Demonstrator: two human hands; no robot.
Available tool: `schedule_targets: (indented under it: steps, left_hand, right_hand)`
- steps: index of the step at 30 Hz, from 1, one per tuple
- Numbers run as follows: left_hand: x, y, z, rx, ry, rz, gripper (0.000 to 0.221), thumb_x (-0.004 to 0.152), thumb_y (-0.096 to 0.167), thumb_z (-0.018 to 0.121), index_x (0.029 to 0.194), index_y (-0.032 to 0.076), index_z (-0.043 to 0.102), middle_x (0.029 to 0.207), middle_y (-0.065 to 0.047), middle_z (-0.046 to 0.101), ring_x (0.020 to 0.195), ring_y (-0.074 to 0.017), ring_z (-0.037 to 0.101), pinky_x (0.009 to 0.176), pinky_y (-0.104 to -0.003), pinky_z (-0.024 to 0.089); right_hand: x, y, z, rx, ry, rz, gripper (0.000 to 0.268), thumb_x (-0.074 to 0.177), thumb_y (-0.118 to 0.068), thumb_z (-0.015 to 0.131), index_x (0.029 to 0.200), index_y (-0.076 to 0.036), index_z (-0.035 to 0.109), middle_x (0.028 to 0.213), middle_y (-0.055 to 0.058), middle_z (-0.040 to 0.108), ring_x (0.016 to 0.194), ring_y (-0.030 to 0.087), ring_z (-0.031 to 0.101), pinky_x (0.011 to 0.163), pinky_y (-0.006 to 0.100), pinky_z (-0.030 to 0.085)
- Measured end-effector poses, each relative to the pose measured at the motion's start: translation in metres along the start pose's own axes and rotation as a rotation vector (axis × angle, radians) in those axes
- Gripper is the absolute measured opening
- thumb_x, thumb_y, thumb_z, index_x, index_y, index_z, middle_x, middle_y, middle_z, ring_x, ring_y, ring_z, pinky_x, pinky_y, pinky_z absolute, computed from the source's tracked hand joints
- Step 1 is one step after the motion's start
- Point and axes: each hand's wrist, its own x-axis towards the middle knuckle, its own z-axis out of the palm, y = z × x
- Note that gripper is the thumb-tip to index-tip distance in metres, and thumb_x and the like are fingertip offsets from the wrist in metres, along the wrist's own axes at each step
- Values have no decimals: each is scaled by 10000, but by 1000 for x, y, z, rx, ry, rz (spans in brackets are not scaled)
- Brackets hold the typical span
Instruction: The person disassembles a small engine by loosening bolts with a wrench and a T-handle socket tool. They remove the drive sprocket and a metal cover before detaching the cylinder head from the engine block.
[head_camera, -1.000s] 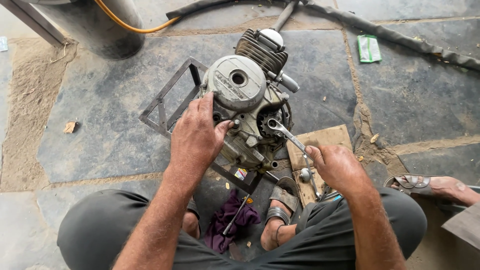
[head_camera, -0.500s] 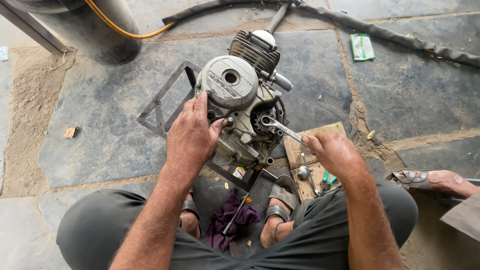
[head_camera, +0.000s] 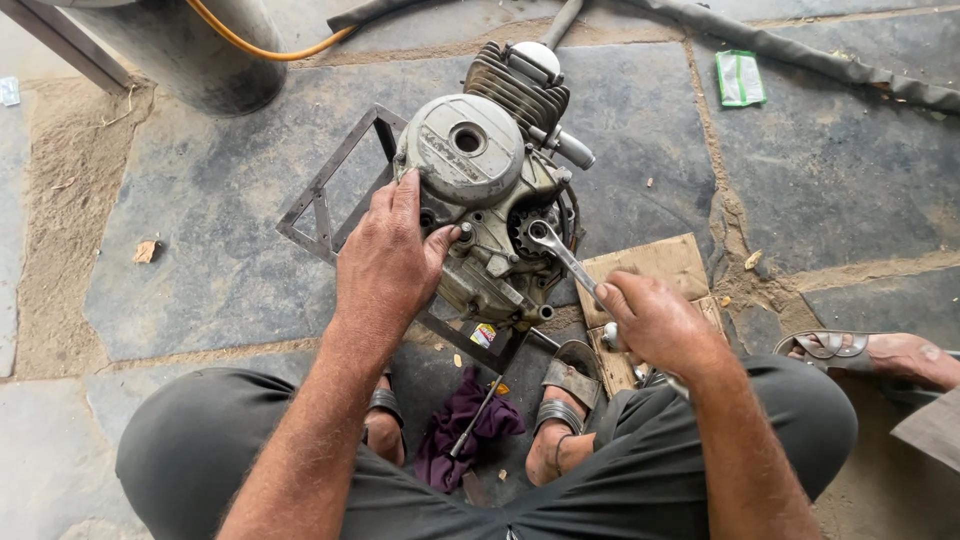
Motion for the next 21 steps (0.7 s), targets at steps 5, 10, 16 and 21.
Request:
schedule_targets:
  steps: [5,10,16,21]
  left_hand:
    - [-2,12,-9,43,31,17,713,835,355,820,1376,-25,552,1291,-240,653,1013,-376,707,799,-458,590]
    - [-16,29,-8,54,177,238,551,1003,315,741,1374,-58,578,1273,-253,692,1071,-331,717,857,-398,611]
    - [-55,80,-4,-424,-551,-48,582,884,408,736,1326,66,577,1049,-160,771,931,-307,741,784,-452,589]
    - [-57,74,-3,-561,-678,-235,619,905,355,693,1442,117,497,924,-150,788,821,-276,752,729,-430,593]
  right_hand:
    - [-2,13,8,596,-95,-4,281,1068,-269,477,1069,-58,664,636,64,576,497,163,529,452,321,447]
    - [-6,5,23,1195,7,-100,231,1076,-208,497,1091,-18,627,704,65,617,569,154,587,514,294,512]
    - [-6,-14,51,1493,-60,-155,153,1030,-137,513,1141,-44,561,937,138,742,825,211,751,719,336,646]
    - [1,-9,49,1430,-36,-228,126,994,-78,589,1107,-34,622,949,150,752,804,233,736,676,363,638]
